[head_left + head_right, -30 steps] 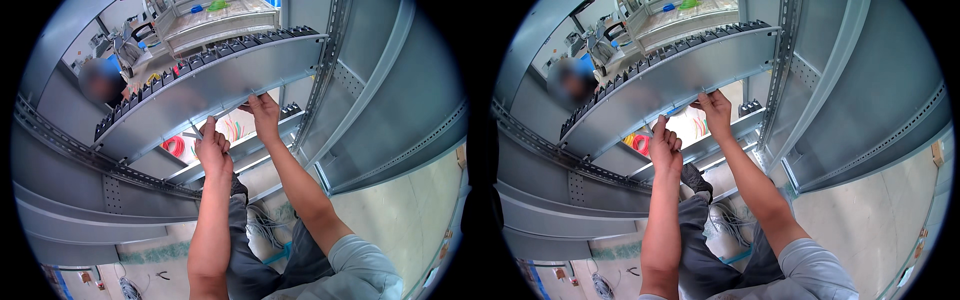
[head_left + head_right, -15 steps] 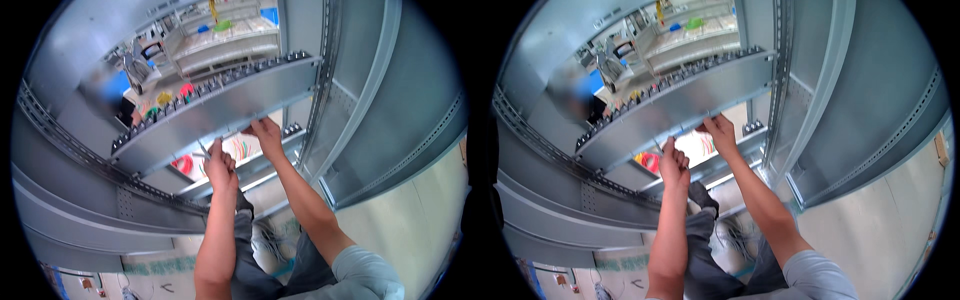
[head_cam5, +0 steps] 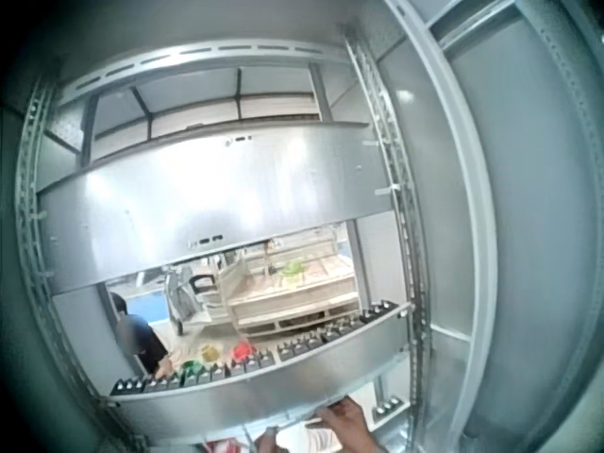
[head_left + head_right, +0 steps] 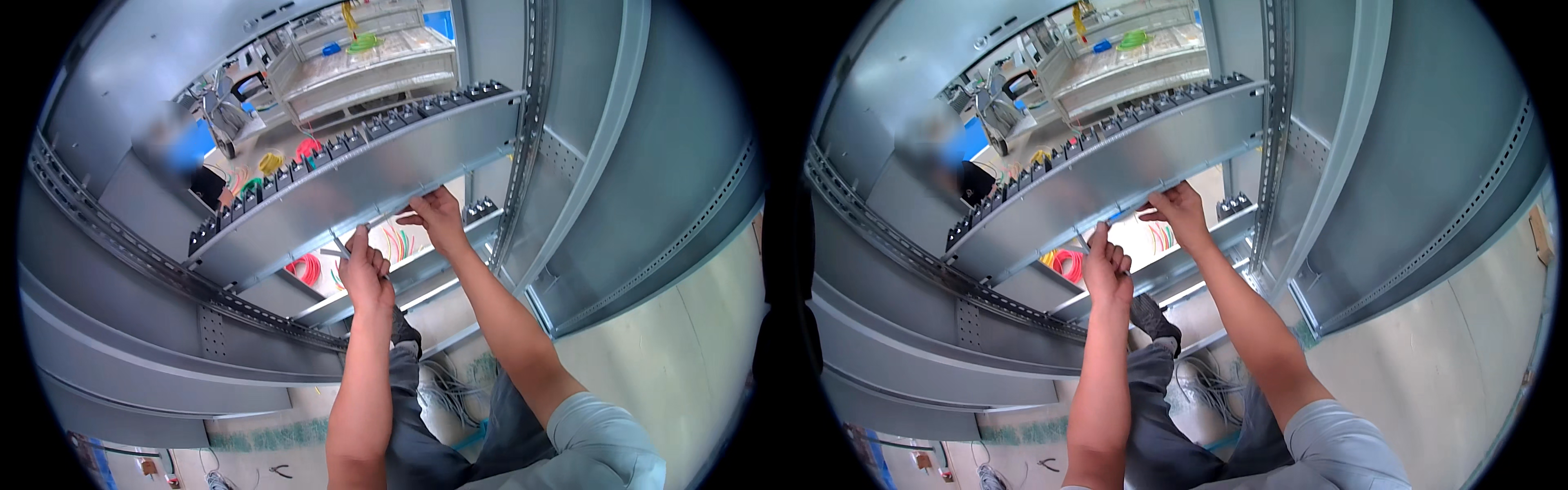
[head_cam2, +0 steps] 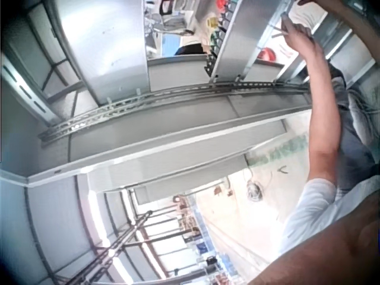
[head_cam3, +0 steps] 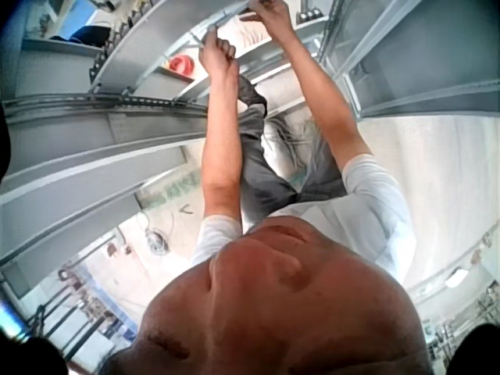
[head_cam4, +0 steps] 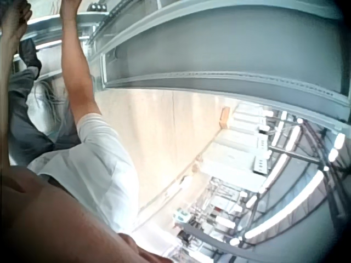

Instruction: The person installs a metal electrical component into a rack using a screwdriver. They secure the component with screws and then connect several colored wires to the component's terminals.

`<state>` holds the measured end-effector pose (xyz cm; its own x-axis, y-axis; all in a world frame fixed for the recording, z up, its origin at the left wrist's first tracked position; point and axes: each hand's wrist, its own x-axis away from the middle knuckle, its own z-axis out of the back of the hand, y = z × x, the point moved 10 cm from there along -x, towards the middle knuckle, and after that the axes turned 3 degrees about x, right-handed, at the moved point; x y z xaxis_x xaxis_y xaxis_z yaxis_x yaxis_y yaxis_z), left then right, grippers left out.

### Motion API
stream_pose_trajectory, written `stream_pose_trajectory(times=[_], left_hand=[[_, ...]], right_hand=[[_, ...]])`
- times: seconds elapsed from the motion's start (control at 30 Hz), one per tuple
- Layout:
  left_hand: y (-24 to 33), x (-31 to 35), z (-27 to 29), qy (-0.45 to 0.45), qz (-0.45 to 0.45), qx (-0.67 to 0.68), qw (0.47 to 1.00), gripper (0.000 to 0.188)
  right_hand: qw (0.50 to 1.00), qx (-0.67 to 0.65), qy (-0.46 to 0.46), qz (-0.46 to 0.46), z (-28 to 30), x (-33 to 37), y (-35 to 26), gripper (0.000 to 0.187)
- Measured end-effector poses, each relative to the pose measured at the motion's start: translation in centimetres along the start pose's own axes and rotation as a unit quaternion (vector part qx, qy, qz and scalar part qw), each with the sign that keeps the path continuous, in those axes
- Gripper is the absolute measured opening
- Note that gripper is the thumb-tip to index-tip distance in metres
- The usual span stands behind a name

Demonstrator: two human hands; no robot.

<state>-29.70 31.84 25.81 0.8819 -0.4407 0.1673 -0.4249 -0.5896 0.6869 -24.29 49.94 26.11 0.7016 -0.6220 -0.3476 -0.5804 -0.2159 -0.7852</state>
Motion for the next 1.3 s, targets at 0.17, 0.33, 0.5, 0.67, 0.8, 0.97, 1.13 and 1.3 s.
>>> stream_pose_trajectory(times=[0.17, 0.33, 0.5, 0.67, 0.8, 0.97, 1.13, 1.3], left_hand=[[-0.1, -0.2, 0.0, -0.004, -0.002, -0.002, 1.000, 0.018], [0.1, 0.0, 0.4, -0.006, 0.000, -0.017, 1.000, 0.018], [0.0, -0.3, -0.1, -0.016, 0.006, -0.012, 1.000, 0.017], [-0.3, -0.4, 0.0, -0.018, 0.002, -0.009, 1.000, 0.018], [-1.2, -0.3, 0.1, -0.011, 0.020, -0.017, 1.000, 0.019], [-0.3, -0.5, 0.3, 0.003, 0.014, -0.014, 1.000, 0.016], [-0.4, -0.4, -0.1, -0.026, 0.013, -0.027, 0.999, 0.026], [-0.4, -0.4, 0.1, -0.012, 0.012, -0.028, 0.999, 0.024]], right_hand=[[0.999, -0.015, 0.052, -0.010, -0.7, 0.9, 0.0, 0.020], [0.998, -0.023, 0.054, 0.027, -1.5, 1.5, 0.7, 0.027], [0.999, 0.030, -0.022, 0.021, -1.5, 0.6, -0.9, 0.028], [0.995, -0.013, 0.100, -0.008, -1.5, 1.8, 0.0, 0.030], [0.995, -0.045, 0.079, 0.028, -1.5, 2.0, 0.4, 0.029], [0.999, -0.025, -0.001, -0.029, -2.5, 1.6, 1.2, 0.029], [0.994, -0.105, -0.025, -0.037, -3.3, 1.5, 2.0, 0.035], [0.990, -0.088, -0.099, -0.058, -3.3, 1.0, 1.8, 0.037]])
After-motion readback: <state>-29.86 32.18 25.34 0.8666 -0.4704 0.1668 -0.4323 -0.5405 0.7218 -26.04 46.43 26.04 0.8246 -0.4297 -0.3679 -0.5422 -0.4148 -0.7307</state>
